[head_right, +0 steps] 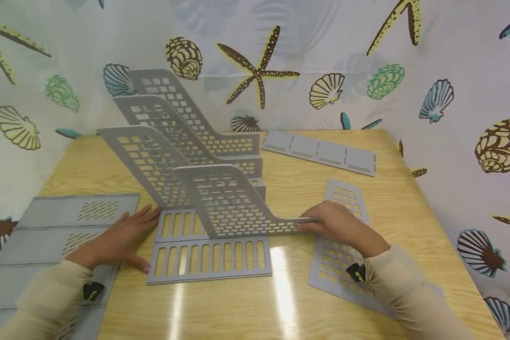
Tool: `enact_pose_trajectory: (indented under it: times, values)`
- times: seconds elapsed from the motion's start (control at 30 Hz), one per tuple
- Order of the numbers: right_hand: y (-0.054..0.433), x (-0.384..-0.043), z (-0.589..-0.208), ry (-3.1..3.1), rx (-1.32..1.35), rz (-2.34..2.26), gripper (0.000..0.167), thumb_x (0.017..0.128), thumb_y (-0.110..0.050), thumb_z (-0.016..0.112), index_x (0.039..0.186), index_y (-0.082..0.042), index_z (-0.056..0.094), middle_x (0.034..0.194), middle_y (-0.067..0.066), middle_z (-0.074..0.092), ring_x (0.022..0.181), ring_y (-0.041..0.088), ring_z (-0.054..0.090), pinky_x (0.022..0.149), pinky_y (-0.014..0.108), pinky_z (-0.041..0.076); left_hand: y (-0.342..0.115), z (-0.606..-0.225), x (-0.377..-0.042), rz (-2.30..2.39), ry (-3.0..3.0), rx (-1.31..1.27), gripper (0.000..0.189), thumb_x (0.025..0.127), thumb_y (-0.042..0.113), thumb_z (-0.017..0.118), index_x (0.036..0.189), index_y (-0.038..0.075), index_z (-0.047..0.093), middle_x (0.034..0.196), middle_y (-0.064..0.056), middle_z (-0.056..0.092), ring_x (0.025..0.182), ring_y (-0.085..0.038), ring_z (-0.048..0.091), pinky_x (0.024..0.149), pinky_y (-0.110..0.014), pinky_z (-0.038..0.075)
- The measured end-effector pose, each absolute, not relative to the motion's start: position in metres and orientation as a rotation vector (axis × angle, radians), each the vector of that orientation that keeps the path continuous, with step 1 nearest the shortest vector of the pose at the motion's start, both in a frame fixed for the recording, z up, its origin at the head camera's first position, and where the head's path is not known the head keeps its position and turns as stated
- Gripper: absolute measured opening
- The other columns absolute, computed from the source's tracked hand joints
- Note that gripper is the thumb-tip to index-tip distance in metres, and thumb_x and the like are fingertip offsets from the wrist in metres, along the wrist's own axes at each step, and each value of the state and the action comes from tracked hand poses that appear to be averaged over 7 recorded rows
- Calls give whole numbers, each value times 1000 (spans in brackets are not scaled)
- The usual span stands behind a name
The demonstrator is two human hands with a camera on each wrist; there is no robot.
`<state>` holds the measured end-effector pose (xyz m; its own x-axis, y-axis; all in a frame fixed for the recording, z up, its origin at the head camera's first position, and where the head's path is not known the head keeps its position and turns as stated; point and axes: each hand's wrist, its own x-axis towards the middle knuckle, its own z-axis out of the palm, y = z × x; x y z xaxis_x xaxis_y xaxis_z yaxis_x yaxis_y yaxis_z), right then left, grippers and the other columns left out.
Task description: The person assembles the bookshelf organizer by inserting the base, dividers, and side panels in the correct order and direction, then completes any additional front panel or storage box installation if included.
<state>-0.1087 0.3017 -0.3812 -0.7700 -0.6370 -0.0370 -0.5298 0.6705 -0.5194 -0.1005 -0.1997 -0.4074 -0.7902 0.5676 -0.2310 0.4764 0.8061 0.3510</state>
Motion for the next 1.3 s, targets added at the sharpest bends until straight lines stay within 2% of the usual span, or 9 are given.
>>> enact_pose_trajectory:
  times: [0.27, 0.5, 0.67, 0.8, 1.03, 1.23, 1.3]
  values:
    - [272, -113, -384, 2667, -968, -703, 16, 96, -26, 66, 84, -20, 75, 82, -8, 75, 64, -5, 55, 60, 20, 44, -198, -407, -101, 411, 2658, 794, 130, 56, 64, 85, 153, -5, 33, 164, -25, 23, 151, -48, 19, 109, -80, 18]
    - [250, -115, -385, 2665, -1004, -686, 22, 97, -28, 65, 77, -19, 70, 69, -8, 67, 57, -4, 43, 57, 19, 37, -198, -406, -101, 420, 2659, 806, 129, 57, 63, 86, 152, -6, 33, 163, -26, 23, 150, -49, 20, 108, -80, 20]
    - [235, -116, -385, 2678, -1006, -663, 30, 97, -29, 65, 68, -22, 60, 60, -14, 48, 54, -4, 35, 56, 18, 32, -198, -407, -102, 419, 2659, 791, 130, 56, 63, 87, 153, -5, 32, 164, -26, 21, 151, -48, 19, 109, -80, 19]
    - [224, -116, -384, 2658, -1034, -672, 37, 97, -29, 65, 64, -22, 51, 58, -13, 37, 52, -4, 30, 55, 18, 28, -198, -407, -102, 423, 2655, 795, 129, 56, 62, 87, 152, -5, 33, 164, -25, 22, 151, -49, 19, 108, -80, 19]
    - [213, -118, -382, 2645, -1073, -705, 29, 97, -26, 66, 69, -19, 62, 58, -10, 48, 52, -3, 32, 54, 18, 29, -198, -405, -102, 415, 2669, 810, 127, 55, 62, 88, 151, -5, 37, 163, -25, 24, 150, -49, 20, 107, -81, 21]
    - [195, -116, -387, 2684, -1143, -687, 35, 97, -28, 65, 65, -20, 53, 58, -10, 44, 52, -4, 32, 53, 17, 30, -201, -407, -100, 442, 2724, 844, 123, 52, 56, 92, 152, 5, 41, 158, -27, 35, 145, -50, 32, 108, -77, 25]
    - [188, -114, -389, 2698, -1159, -680, 37, 97, -29, 66, 64, -20, 51, 58, -11, 44, 52, -4, 32, 53, 16, 30, -202, -410, -99, 464, 2733, 860, 122, 52, 55, 93, 150, 3, 40, 155, -28, 38, 143, -51, 35, 108, -76, 25]
